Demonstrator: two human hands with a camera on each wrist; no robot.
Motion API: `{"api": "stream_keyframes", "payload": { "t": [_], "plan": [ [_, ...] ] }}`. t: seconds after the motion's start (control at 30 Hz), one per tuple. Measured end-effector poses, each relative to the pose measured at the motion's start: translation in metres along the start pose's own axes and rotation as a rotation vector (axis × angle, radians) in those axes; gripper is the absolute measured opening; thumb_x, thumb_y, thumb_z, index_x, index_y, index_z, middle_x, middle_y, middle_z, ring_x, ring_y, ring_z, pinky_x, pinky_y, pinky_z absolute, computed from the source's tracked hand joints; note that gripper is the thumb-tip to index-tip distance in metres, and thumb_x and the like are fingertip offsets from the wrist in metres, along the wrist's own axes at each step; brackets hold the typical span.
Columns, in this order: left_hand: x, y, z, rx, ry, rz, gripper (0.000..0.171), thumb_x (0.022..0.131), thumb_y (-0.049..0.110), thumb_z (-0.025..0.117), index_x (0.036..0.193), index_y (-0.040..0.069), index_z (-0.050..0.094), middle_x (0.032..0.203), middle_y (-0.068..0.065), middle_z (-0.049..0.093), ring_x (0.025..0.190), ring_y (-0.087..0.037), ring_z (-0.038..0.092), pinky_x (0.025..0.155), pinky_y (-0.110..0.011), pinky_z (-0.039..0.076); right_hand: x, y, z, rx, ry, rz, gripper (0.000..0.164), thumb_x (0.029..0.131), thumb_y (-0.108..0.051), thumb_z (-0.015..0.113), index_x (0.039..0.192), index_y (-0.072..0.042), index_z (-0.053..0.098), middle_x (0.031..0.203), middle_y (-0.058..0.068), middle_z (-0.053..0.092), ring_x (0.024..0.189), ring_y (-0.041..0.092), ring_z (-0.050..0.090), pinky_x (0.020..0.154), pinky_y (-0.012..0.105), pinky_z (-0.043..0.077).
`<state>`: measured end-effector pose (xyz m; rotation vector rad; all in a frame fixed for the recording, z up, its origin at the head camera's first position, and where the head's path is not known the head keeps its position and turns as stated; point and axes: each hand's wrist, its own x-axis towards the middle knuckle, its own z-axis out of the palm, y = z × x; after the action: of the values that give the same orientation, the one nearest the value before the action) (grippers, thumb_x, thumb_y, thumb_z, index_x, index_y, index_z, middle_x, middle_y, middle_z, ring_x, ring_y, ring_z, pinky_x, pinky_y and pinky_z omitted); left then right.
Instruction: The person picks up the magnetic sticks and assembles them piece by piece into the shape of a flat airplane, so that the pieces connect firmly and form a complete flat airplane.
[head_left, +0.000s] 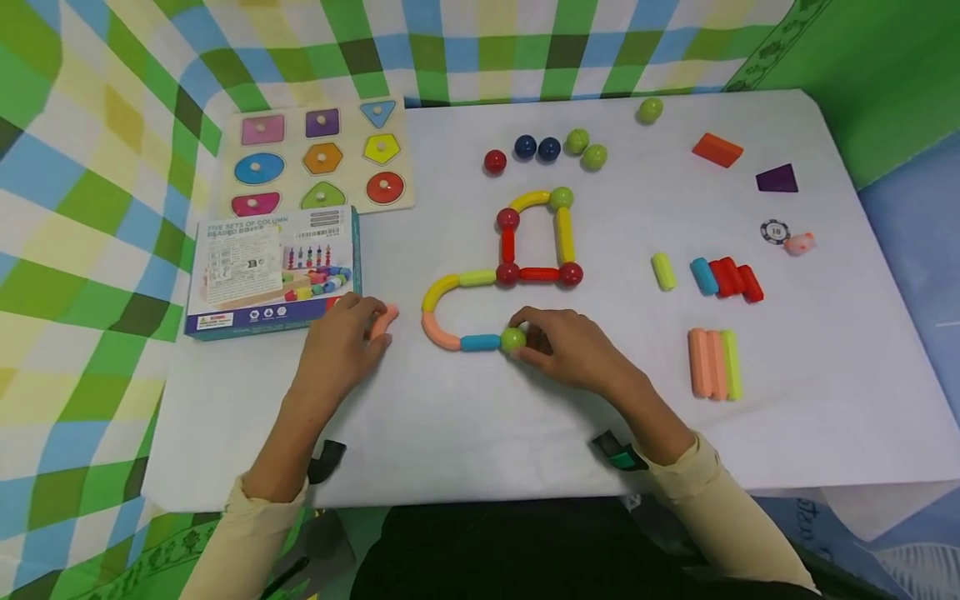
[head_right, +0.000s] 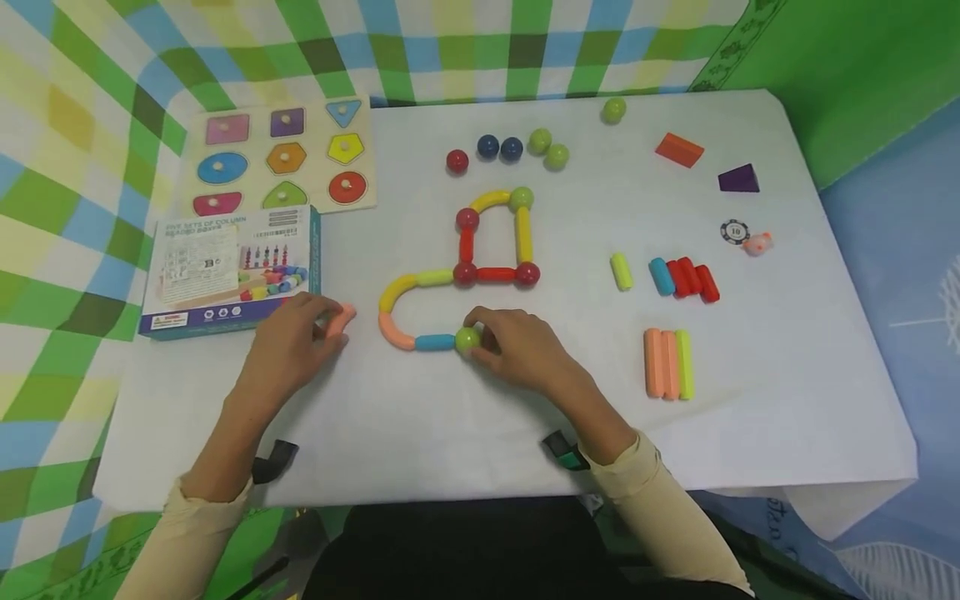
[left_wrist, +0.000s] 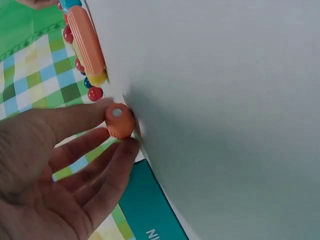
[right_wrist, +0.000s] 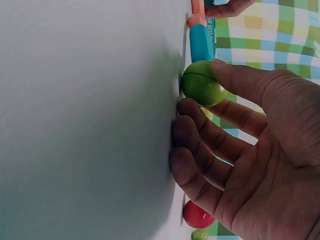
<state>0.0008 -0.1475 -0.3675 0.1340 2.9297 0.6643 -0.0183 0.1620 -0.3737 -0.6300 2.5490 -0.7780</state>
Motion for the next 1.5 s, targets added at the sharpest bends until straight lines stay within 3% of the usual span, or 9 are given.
{"api": "stream_keyframes", "payload": {
  "t": [0.2, 0.57, 0.77, 0.9, 1.0, 1.1, 1.27, 1.5],
  "plan": [
    [0.0, 0.0, 0.001, 0.017, -0.107, 0.003, 0.034, 0.082, 0.017, 0.075, 0.112, 0.006, 0.063, 0.081, -0.008, 0.06, 0.073, -0.023, 0.053, 0.066, -0.035, 0.048, -0.001, 0.0, 0.0, 0.007, 0.004, -0.01, 0.034, 0.084, -0.028, 0.073, 0.114, -0.019, 0.061, 0.081, -0.006, 0.061, 0.072, 0.012, 0.055, 0.066, 0.03, 0.046],
    [-0.002, -0.001, -0.003, 0.05, -0.116, 0.012, 0.028, 0.083, 0.021, 0.074, 0.104, 0.006, 0.065, 0.078, -0.008, 0.059, 0.068, -0.023, 0.053, 0.063, -0.035, 0.046, -0.003, 0.003, 0.0, 0.029, -0.016, -0.044, 0.036, 0.084, -0.03, 0.073, 0.115, -0.019, 0.059, 0.083, -0.008, 0.06, 0.072, 0.011, 0.055, 0.067, 0.029, 0.046],
    [-0.003, 0.003, -0.005, 0.037, -0.146, -0.018, 0.03, 0.083, 0.019, 0.073, 0.108, 0.005, 0.064, 0.079, -0.008, 0.06, 0.069, -0.023, 0.054, 0.065, -0.035, 0.048, 0.005, 0.01, -0.027, 0.033, 0.026, -0.023, 0.037, 0.087, -0.03, 0.069, 0.12, -0.015, 0.059, 0.085, -0.004, 0.062, 0.074, 0.014, 0.055, 0.068, 0.031, 0.047],
    [-0.005, 0.004, -0.004, 0.037, -0.131, -0.012, 0.031, 0.082, 0.019, 0.074, 0.108, 0.004, 0.064, 0.078, -0.008, 0.059, 0.068, -0.023, 0.053, 0.063, -0.035, 0.048, 0.044, 0.01, -0.07, 0.013, 0.13, 0.046, 0.032, 0.09, -0.029, 0.065, 0.117, -0.012, 0.061, 0.089, 0.002, 0.061, 0.078, 0.019, 0.055, 0.067, 0.033, 0.047],
    [-0.004, 0.006, -0.002, 0.043, -0.118, -0.005, 0.03, 0.082, 0.018, 0.074, 0.106, 0.003, 0.063, 0.076, -0.008, 0.058, 0.067, -0.023, 0.053, 0.062, -0.035, 0.047, 0.091, 0.009, -0.101, -0.072, 0.189, 0.08, 0.032, 0.093, -0.029, 0.06, 0.118, -0.009, 0.059, 0.096, 0.006, 0.062, 0.084, 0.022, 0.055, 0.071, 0.035, 0.047],
    [-0.004, 0.003, 0.002, 0.052, -0.114, -0.027, 0.029, 0.083, 0.019, 0.074, 0.106, 0.004, 0.064, 0.075, -0.008, 0.058, 0.067, -0.023, 0.053, 0.062, -0.034, 0.047, 0.148, 0.006, -0.116, -0.187, 0.155, 0.085, 0.039, 0.094, -0.03, 0.057, 0.126, -0.008, 0.054, 0.108, 0.01, 0.06, 0.095, 0.025, 0.053, 0.08, 0.039, 0.046],
    [0.0, 0.005, 0.005, 0.048, -0.099, -0.02, 0.027, 0.084, 0.022, 0.073, 0.103, 0.004, 0.065, 0.073, -0.007, 0.057, 0.066, -0.022, 0.052, 0.061, -0.033, 0.047, 0.206, 0.011, -0.121, -0.319, 0.007, 0.132, 0.049, 0.095, -0.026, 0.052, 0.14, -0.011, 0.042, 0.13, 0.016, 0.047, 0.111, 0.03, 0.045, 0.093, 0.046, 0.041],
    [0.0, 0.0, 0.004, 0.07, -0.081, -0.023, 0.026, 0.085, 0.026, 0.071, 0.1, 0.005, 0.066, 0.071, -0.006, 0.055, 0.063, -0.021, 0.051, 0.058, -0.032, 0.045, 0.234, 0.027, -0.101, -0.322, -0.034, 0.151, 0.044, 0.094, -0.023, 0.05, 0.137, -0.01, 0.045, 0.124, 0.015, 0.052, 0.107, 0.031, 0.047, 0.091, 0.046, 0.042]
  ]
}}
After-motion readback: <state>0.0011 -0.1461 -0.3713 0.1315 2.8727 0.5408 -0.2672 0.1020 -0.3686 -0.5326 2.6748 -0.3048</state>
